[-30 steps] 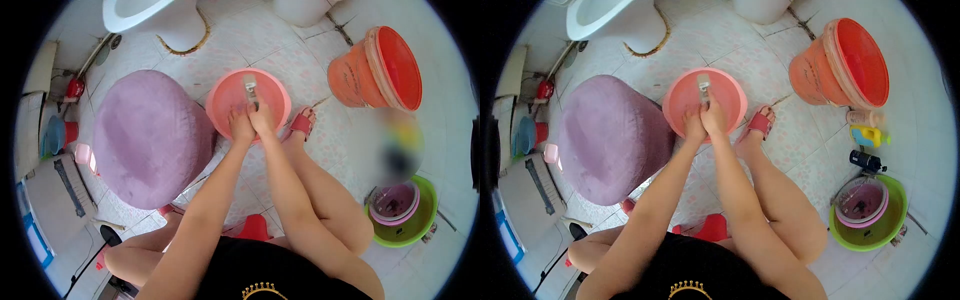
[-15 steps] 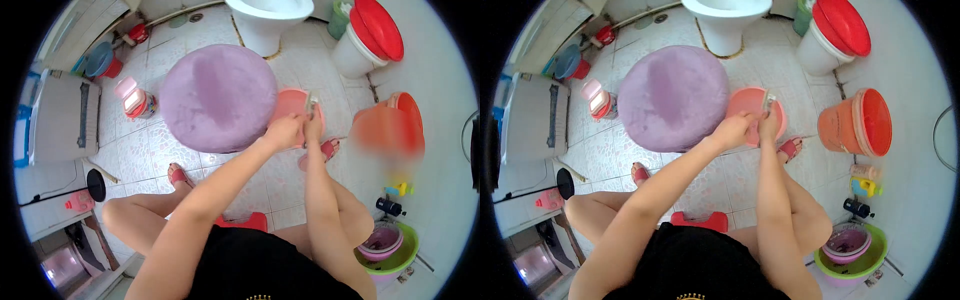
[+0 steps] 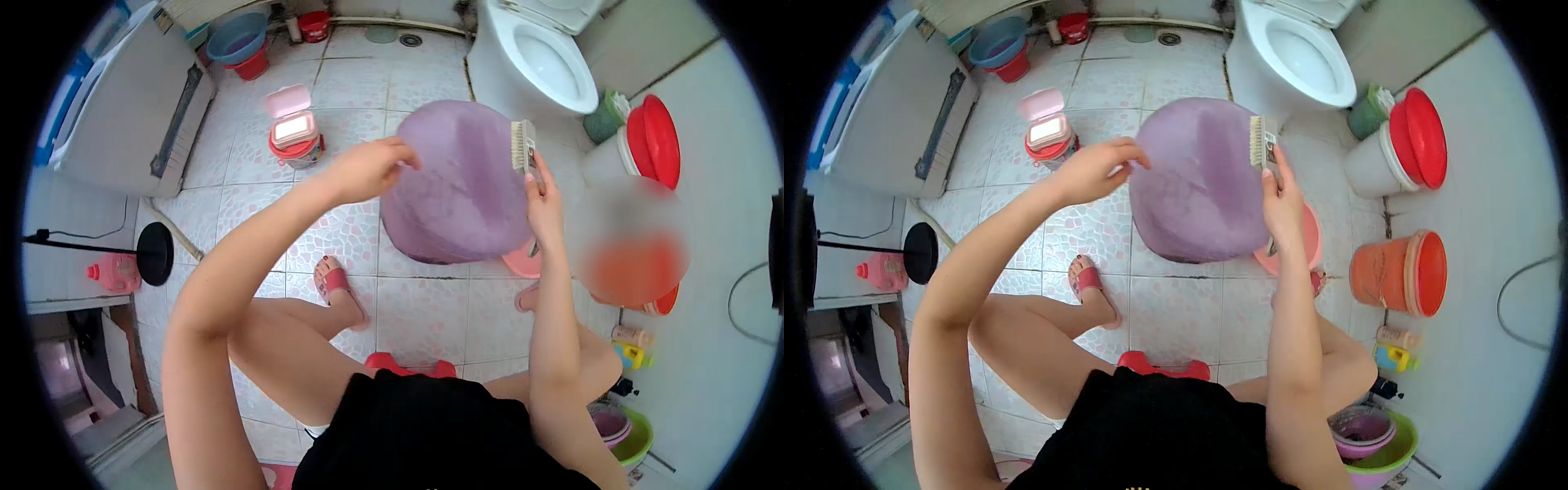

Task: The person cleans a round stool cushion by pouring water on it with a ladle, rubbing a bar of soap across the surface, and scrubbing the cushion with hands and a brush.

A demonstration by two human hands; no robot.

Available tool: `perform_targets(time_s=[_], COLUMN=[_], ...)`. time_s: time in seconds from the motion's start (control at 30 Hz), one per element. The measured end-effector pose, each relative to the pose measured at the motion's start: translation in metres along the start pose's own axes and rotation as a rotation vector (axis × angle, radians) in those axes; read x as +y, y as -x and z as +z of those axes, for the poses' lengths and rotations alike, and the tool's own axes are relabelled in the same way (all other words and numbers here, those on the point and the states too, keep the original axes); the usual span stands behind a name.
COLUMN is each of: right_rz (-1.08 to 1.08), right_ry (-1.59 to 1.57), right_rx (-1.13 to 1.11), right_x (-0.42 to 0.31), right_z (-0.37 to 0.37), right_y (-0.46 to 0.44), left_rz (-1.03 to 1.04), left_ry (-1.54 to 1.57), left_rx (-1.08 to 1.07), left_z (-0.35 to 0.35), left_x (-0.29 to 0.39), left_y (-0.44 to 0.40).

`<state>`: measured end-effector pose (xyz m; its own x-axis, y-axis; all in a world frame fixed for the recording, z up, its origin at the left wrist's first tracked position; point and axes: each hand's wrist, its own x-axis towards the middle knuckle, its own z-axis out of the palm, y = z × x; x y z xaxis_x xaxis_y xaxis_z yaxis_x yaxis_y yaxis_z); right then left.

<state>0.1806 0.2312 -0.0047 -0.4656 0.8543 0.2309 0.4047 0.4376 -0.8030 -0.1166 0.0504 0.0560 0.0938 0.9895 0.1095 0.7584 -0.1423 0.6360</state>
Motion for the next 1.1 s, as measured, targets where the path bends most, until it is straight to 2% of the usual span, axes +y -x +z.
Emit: perform_targets(time_s=[0.07,0.1,0.27,0.37,0.47,0.57,0.8,0.9,0.93,1.1], right_rz=[0.279,0.328,0.612,0.812,0.889,0.918,1.075,1.069,1.050,1.094], right_ry=[-0.188,-0.455,-1.650,-1.796,-1.773,-1.711,-1.627,-1.577,-1.550,-1.712], right_rx=[-0.095,-0.144,-0.481,-0.519,-0.635,-0.700,-0.607,-0.608,-0.610,-0.649], right_x=[-0.083,-0.101,-0.130,-0.142,-0.136,-0.119,-0.072,-0.061,-0.058,-0.046], right_z=[0.012,0.022,0.099,0.157,0.209,0.251,0.316,0.338,0.346,0.366], right_y=[0.004,0.003,-0.009,0.000,0.015,0.027,0.035,0.033,0.033,0.033], left_rz=[-0.108,-0.108,-0.350,-0.705,-0.863,-1.057,-1.049,-1.010,-0.910,-0.910], left_ry=[0.053,0.093,0.055,0.282,0.004,0.088,-0.185,-0.307,-0.413,-0.430], left_rx=[0.034,0.063,0.182,0.420,0.709,0.889,0.691,0.607,0.556,0.503], left_z=[-0.007,-0.008,0.011,0.030,0.051,0.048,0.025,0.026,0.019,0.021], left_x=[-0.053,-0.082,-0.202,-0.255,-0.330,-0.374,-0.392,-0.407,-0.387,-0.404], left_y=[0.030,0.041,0.088,0.103,0.110,0.095,0.078,0.079,0.079,0.080])
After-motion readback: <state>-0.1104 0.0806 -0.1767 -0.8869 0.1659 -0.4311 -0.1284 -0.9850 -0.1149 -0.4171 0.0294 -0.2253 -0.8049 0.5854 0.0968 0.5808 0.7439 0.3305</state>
